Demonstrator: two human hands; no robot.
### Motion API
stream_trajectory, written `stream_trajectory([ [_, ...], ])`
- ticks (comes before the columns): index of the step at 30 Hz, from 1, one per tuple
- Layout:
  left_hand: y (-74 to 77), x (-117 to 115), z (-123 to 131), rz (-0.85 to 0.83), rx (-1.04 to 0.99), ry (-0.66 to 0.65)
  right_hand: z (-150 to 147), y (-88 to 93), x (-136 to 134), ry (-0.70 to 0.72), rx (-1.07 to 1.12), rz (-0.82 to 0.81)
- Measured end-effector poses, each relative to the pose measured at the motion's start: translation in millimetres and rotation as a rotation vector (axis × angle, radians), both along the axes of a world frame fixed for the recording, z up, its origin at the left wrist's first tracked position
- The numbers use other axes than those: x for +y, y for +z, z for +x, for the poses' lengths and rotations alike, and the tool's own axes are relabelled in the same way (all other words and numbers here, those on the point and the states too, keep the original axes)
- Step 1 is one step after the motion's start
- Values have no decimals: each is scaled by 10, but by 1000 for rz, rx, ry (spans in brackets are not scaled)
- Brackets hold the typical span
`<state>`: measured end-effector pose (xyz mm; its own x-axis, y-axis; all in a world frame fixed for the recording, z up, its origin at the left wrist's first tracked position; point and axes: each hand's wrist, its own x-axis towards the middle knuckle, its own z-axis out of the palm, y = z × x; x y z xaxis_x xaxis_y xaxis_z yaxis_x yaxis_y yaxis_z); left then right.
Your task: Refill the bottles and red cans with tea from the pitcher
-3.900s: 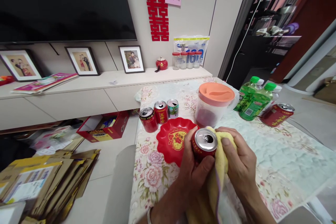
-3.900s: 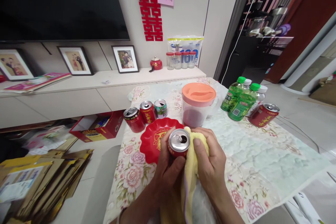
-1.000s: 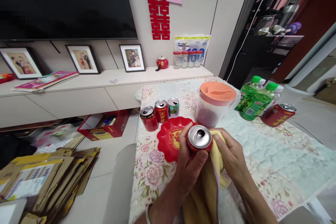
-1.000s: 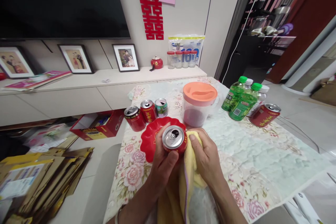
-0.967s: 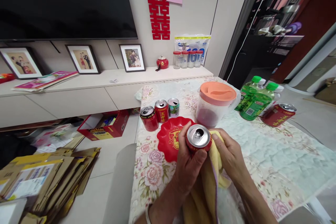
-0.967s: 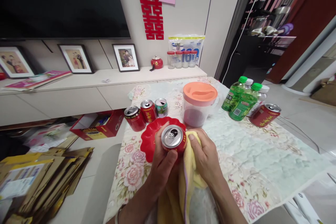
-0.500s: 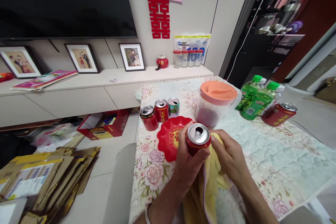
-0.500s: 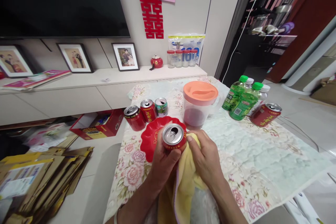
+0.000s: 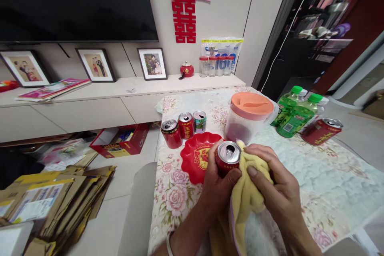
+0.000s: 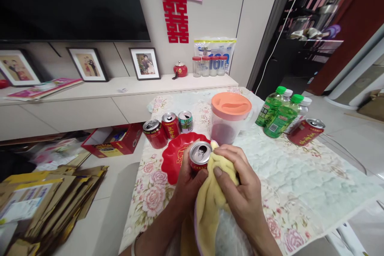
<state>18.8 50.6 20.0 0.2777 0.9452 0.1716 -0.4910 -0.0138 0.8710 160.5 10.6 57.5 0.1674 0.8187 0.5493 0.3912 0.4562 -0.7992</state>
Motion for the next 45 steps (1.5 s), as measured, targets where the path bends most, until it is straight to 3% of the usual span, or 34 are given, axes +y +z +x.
stream_trajectory([
  [6,8,1,-1,41,22,3,20,-68,117,-21,36,-13],
  [12,-17,5,-29,43,31,93,99,-132,178,46,153,-267],
  [16,-43,45,-33,5,26,159,138,-202,260,61,50,-367],
  [21,-92,83,-19,-10,36,208,173,-323,341,-7,-194,-325],
  [25,-94,50,-20,2,35,144,150,-331,319,-85,-329,-253],
  [31,20,-31,-31,12,81,21,96,-159,172,-125,-112,-166],
  [37,-48,15,12,12,-10,26,140,-32,9,117,250,-253],
  [45,-32,37,35,67,-30,87,13,-46,50,49,31,-21],
])
